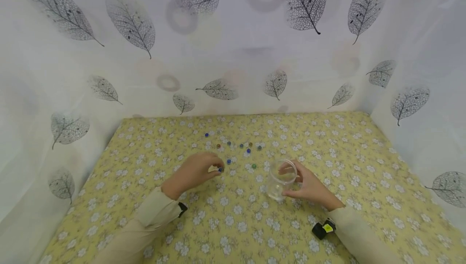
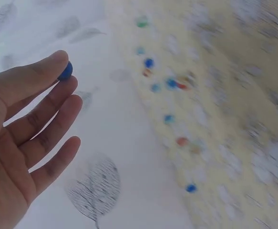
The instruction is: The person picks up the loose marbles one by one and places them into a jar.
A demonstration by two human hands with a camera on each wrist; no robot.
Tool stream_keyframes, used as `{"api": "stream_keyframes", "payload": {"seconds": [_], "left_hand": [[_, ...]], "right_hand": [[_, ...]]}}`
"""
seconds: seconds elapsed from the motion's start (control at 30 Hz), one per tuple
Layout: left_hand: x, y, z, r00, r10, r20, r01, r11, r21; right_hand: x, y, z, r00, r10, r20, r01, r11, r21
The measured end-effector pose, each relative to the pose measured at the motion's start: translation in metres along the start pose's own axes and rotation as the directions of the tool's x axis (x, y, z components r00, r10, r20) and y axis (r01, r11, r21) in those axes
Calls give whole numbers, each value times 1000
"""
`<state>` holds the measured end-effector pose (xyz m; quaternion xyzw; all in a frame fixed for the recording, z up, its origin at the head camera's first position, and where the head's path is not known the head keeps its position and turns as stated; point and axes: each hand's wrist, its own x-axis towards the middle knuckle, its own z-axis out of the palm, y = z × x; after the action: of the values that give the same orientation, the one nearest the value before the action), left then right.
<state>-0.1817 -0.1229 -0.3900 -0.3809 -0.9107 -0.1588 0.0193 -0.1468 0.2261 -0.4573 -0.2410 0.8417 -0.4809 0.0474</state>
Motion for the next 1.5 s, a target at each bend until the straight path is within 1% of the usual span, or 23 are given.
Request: {"api": "stream_keyframes", "payload": {"seconds": [0.07, 0.13, 0.23, 0.33, 0.43, 0.53, 0.67, 0.8, 0.9, 1.03, 1.13, 1.37, 1.5], "left_hand": [[7, 9, -4, 998, 43, -37, -43, 999, 5], [14, 19, -8, 993, 90, -76, -90, 996, 8], [26, 32, -9, 978, 159, -139, -156, 987, 28], [38, 44, -8, 963, 204, -175, -204, 979, 17], [49, 57, -8, 955, 233, -184, -236, 972, 7], [58, 69, -10, 948, 261, -182, -261, 965, 27], [68, 81, -12, 942, 294, -161, -293, 956, 35], [76, 88, -8, 941, 310, -134, -311, 950, 17], [80, 90, -3, 941, 317, -122, -314, 948, 40], [82, 92, 2, 936, 329, -122, -323, 944, 65], [82, 94, 3, 936, 330, -122, -323, 944, 73], [81, 93, 6, 950, 299, -93, -294, 953, 70], [78, 89, 5, 956, 280, -94, -274, 959, 67]], "right_hand": [[0, 0, 0, 1000, -6, 0, 6, 1000, 3], [1, 1, -1, 1000, -11, 2, 11, 1000, 9], [1, 2, -1, 1000, -9, 7, 9, 1000, 23], [2, 2, -2, 1000, -7, 9, 6, 999, 33], [3, 3, -2, 1000, -7, 13, 6, 999, 34], [3, 3, -3, 1000, -12, 17, 12, 999, 37], [3, 3, -3, 1000, -19, 21, 18, 999, 31], [3, 2, -4, 1000, -12, 24, 12, 1000, 15], [2, 1, -4, 1000, 3, 25, -4, 1000, 5], [2, 0, -4, 1000, 15, 20, -15, 1000, -8], [2, 0, -3, 1000, 5, 17, -5, 1000, -4], [0, 2, -2, 1000, -16, 19, 16, 1000, 15], [0, 3, -2, 1000, -21, 22, 21, 999, 27]]}}
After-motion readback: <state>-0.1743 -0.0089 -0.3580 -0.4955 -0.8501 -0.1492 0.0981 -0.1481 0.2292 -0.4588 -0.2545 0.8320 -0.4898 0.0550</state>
